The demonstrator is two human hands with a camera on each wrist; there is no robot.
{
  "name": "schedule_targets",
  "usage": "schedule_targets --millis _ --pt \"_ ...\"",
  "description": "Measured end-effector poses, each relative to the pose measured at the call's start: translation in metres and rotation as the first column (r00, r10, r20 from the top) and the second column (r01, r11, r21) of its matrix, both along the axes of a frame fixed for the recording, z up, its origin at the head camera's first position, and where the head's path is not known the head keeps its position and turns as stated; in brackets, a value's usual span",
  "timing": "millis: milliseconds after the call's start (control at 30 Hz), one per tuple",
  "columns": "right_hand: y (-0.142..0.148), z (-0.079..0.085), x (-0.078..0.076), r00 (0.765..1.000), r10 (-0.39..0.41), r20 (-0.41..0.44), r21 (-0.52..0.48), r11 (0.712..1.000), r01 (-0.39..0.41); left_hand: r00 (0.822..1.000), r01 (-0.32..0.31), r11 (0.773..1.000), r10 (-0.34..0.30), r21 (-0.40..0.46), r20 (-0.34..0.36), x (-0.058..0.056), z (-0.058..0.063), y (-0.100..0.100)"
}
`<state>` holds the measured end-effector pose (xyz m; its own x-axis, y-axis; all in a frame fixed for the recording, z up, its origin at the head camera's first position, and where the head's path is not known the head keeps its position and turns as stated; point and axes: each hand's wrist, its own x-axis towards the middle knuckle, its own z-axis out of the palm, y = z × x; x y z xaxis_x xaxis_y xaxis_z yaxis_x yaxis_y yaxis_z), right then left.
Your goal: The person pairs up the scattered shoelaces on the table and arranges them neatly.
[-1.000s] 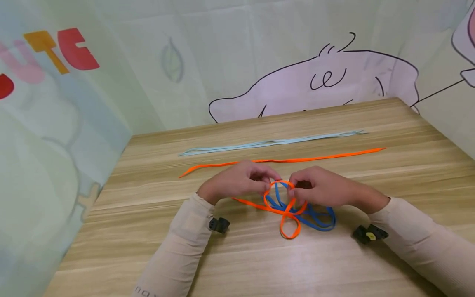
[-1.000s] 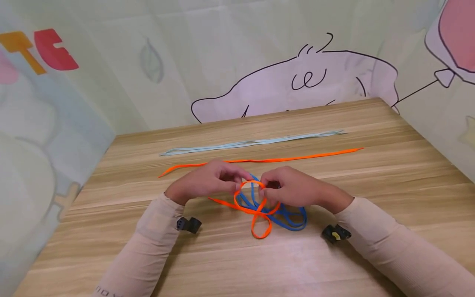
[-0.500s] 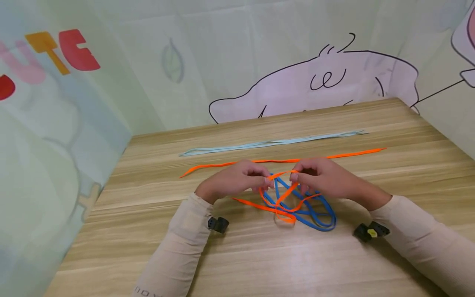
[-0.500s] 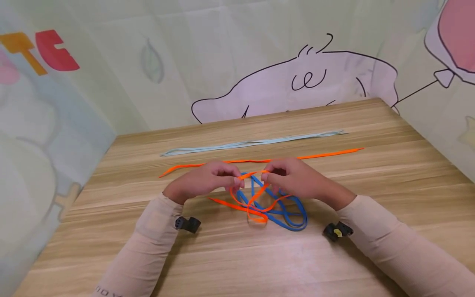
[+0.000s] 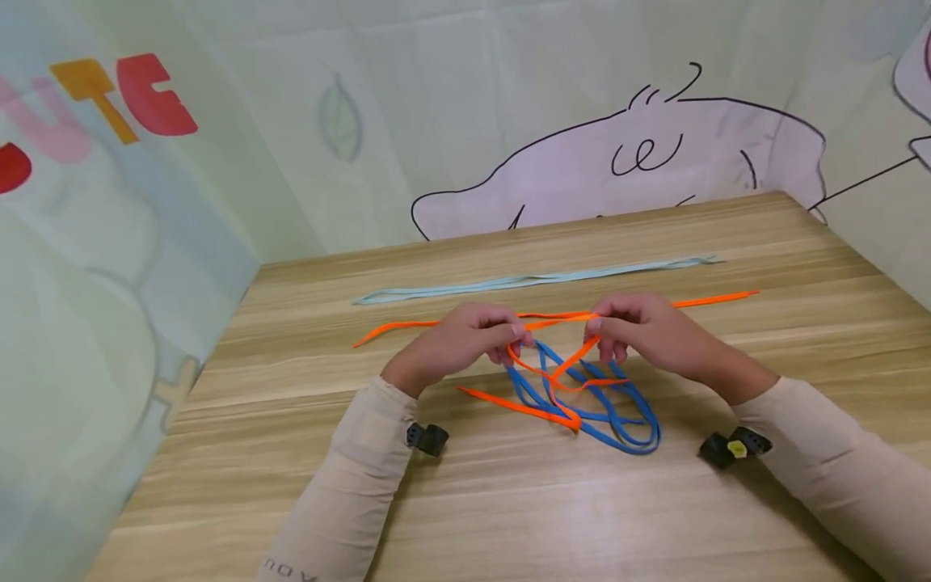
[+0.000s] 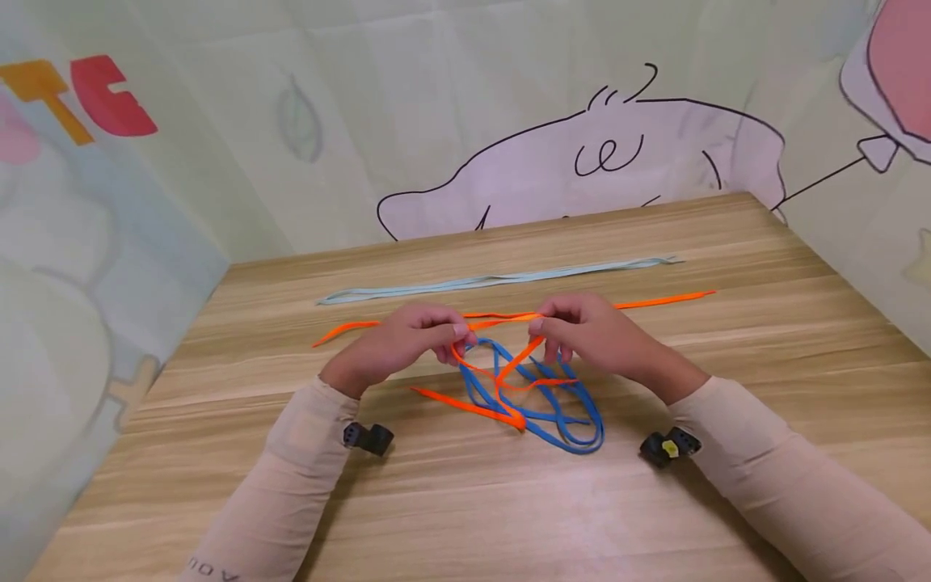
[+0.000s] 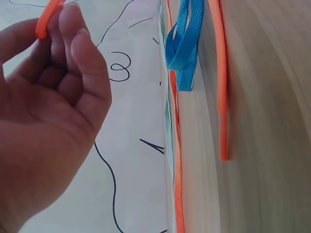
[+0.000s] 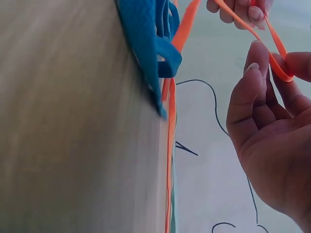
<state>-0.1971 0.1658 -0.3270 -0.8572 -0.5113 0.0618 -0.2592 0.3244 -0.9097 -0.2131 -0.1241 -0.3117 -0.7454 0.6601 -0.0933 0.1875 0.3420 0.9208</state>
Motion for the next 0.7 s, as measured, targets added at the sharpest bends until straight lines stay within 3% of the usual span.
schedule_targets --millis 500,700 --pt "0.012 0.002 -0.004 0.999 -0.013 -0.046 -0.138 0.990 0.007 0.993 -0.112 0.991 0.114 0.070 -0.021 -0.003 0.000 -0.004" --pt "0.019 0.001 -0.008 0.997 -0.050 -0.052 -0.143 0.989 0.042 0.989 -0.141 0.985 0.145 0.103 -0.033 -0.004 -0.002 -0.008"
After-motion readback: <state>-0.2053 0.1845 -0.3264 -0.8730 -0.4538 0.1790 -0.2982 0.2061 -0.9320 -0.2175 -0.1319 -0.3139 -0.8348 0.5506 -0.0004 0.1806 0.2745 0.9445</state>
